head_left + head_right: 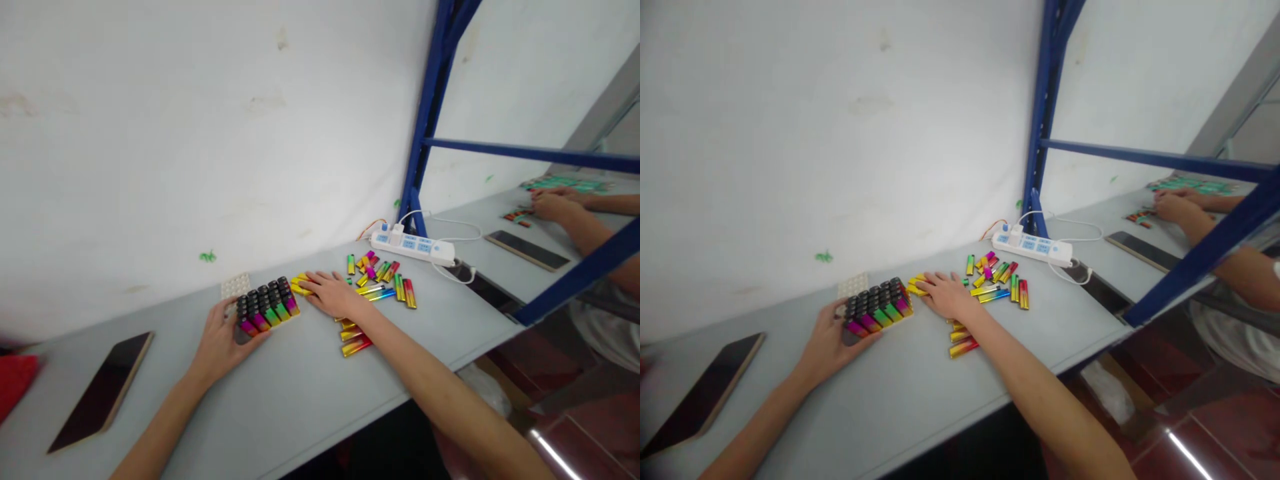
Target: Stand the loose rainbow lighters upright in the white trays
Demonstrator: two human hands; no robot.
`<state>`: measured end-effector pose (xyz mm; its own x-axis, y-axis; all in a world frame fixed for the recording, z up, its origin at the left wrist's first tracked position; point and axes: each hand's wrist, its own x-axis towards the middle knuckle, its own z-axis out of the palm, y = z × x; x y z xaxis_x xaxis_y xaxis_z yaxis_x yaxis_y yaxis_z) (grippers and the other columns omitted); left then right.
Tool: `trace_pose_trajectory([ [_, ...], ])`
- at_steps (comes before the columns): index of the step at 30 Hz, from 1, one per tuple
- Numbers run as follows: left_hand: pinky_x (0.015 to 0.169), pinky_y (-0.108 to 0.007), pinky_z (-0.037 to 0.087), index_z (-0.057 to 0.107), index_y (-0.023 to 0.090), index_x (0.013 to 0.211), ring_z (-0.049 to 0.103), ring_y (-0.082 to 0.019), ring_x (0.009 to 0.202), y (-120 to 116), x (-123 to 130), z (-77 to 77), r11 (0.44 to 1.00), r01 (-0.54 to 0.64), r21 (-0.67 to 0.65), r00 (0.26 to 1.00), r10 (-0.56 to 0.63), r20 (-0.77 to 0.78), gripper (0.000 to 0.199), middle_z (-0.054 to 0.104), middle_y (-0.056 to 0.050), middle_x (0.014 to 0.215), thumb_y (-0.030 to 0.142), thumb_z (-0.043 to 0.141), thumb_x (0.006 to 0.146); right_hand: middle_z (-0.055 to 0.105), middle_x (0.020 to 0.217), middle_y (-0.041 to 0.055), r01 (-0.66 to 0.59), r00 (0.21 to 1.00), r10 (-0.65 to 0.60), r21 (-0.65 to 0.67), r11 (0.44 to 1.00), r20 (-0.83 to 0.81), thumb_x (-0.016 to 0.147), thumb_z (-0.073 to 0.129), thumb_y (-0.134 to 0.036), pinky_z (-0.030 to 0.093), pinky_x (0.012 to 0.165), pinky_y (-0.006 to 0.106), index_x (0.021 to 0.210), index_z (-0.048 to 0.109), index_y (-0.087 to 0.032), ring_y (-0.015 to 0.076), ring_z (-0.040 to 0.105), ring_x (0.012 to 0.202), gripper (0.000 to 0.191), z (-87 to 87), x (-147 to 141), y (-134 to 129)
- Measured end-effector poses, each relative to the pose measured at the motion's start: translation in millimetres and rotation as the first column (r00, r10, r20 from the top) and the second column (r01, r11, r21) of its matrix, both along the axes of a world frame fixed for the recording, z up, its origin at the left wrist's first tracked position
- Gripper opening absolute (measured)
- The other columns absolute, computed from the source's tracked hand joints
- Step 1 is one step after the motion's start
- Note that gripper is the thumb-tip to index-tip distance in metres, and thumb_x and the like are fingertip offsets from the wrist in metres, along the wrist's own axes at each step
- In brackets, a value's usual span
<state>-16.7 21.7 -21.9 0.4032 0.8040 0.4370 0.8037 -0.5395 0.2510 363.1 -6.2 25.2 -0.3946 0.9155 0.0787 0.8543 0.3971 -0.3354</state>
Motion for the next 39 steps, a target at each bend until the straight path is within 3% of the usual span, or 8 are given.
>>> trace_pose_trajectory([
  [4, 0.157, -0.082, 0.043, 0.073, 0.030, 0.160, 0.052, -0.056, 0.187, 7, -1, -8.1, 0.998, 0.007, 0.065, 1.000, -0.006, -0.019, 0.077, 0.063, -0.022, 0.189, 0.082, 0.087, 0.105, 0.055, 0.210, 0.0113, 0.030, 0.999, -0.030, -0.010, 0.999, 0.019, 0.139, 0.057, -0.040, 0.048, 0.155, 0.065, 0.189, 0.069, -0.037, 0.0332, 0.059, 0.189, 0.052, 5.6, 4, -5],
  [11, 0.160, -0.083, 0.034, 0.072, 0.026, 0.165, 0.043, -0.058, 0.194, 41, 23, -5.6, 0.998, 0.012, 0.062, 0.999, -0.010, -0.041, 0.079, 0.057, -0.029, 0.196, 0.078, 0.087, 0.108, 0.063, 0.202, 0.0182, 0.161, 0.985, -0.161, 0.002, 0.987, 0.056, 0.135, 0.059, -0.027, 0.052, 0.152, 0.065, 0.185, 0.073, -0.029, 0.0380, 0.068, 0.180, 0.052, 6.5, 14, -18],
  [17, 0.156, -0.083, 0.039, 0.080, 0.022, 0.159, 0.049, -0.060, 0.189, 84, 40, 8.1, 0.999, -0.012, -0.035, 0.991, 0.007, -0.133, 0.091, 0.070, -0.030, 0.185, 0.092, 0.079, 0.101, 0.069, 0.196, 0.0184, 0.162, 0.986, -0.162, -0.016, 0.987, 0.046, 0.135, 0.061, -0.028, 0.056, 0.149, 0.055, 0.176, 0.080, -0.027, 0.0353, 0.073, 0.176, 0.045, 8.0, 19, -15],
  [21, 0.153, -0.084, 0.041, 0.079, 0.018, 0.164, 0.050, -0.061, 0.188, 86, 37, 4.4, 0.997, -0.056, -0.049, 0.984, 0.047, -0.170, 0.099, 0.064, -0.035, 0.192, 0.096, 0.070, 0.104, 0.074, 0.189, 0.0178, 0.181, 0.983, -0.181, -0.002, 0.984, 0.034, 0.135, 0.064, -0.029, 0.058, 0.146, 0.051, 0.172, 0.083, -0.028, 0.0343, 0.076, 0.170, 0.041, 9.1, 18, -17],
  [24, 0.152, -0.087, 0.040, 0.074, 0.013, 0.174, 0.041, -0.064, 0.193, 69, 26, -5.4, 0.988, -0.142, -0.052, 0.968, 0.128, -0.215, 0.106, 0.054, -0.038, 0.200, 0.096, 0.062, 0.108, 0.077, 0.183, 0.0187, 0.201, 0.978, -0.201, 0.009, 0.980, 0.054, 0.137, 0.061, -0.030, 0.059, 0.144, 0.051, 0.172, 0.081, -0.026, 0.0346, 0.078, 0.166, 0.041, 10.9, 16, -20],
  [28, 0.152, -0.090, 0.040, 0.077, 0.022, 0.178, 0.039, -0.064, 0.195, 24, -2, -18.9, 0.965, -0.258, -0.051, 0.940, 0.238, -0.242, 0.089, 0.054, -0.028, 0.203, 0.083, 0.045, 0.121, 0.080, 0.176, 0.0193, 0.215, 0.974, -0.216, 0.017, 0.976, 0.065, 0.137, 0.060, -0.030, 0.061, 0.141, 0.052, 0.170, 0.080, -0.024, 0.0352, 0.078, 0.161, 0.039, 14.9, 13, -22],
  [34, 0.144, -0.070, 0.067, 0.089, 0.033, 0.156, 0.077, -0.046, 0.170, -67, -36, -27.4, 0.999, 0.011, 0.047, 0.993, -0.005, -0.118, 0.054, 0.086, -0.012, 0.176, 0.062, 0.052, 0.129, 0.081, 0.169, 0.0239, 0.273, 0.960, -0.271, -0.016, 0.962, 0.066, 0.133, 0.064, -0.023, 0.067, 0.129, 0.050, 0.167, 0.078, -0.018, 0.0389, 0.080, 0.155, 0.037, 21.2, 10, -22],
  [39, 0.131, -0.064, 0.078, 0.088, 0.037, 0.137, 0.090, -0.041, 0.152, -123, -21, -3.7, 0.988, 0.110, 0.104, 0.993, -0.104, -0.058, 0.037, 0.094, -0.007, 0.157, 0.061, 0.062, 0.131, 0.082, 0.168, 0.0263, 0.256, 0.964, -0.255, -0.005, 0.967, 0.077, 0.131, 0.071, -0.022, 0.063, 0.132, 0.050, 0.160, 0.079, -0.013, 0.0405, 0.079, 0.157, 0.031, 22.8, 11, -23],
])
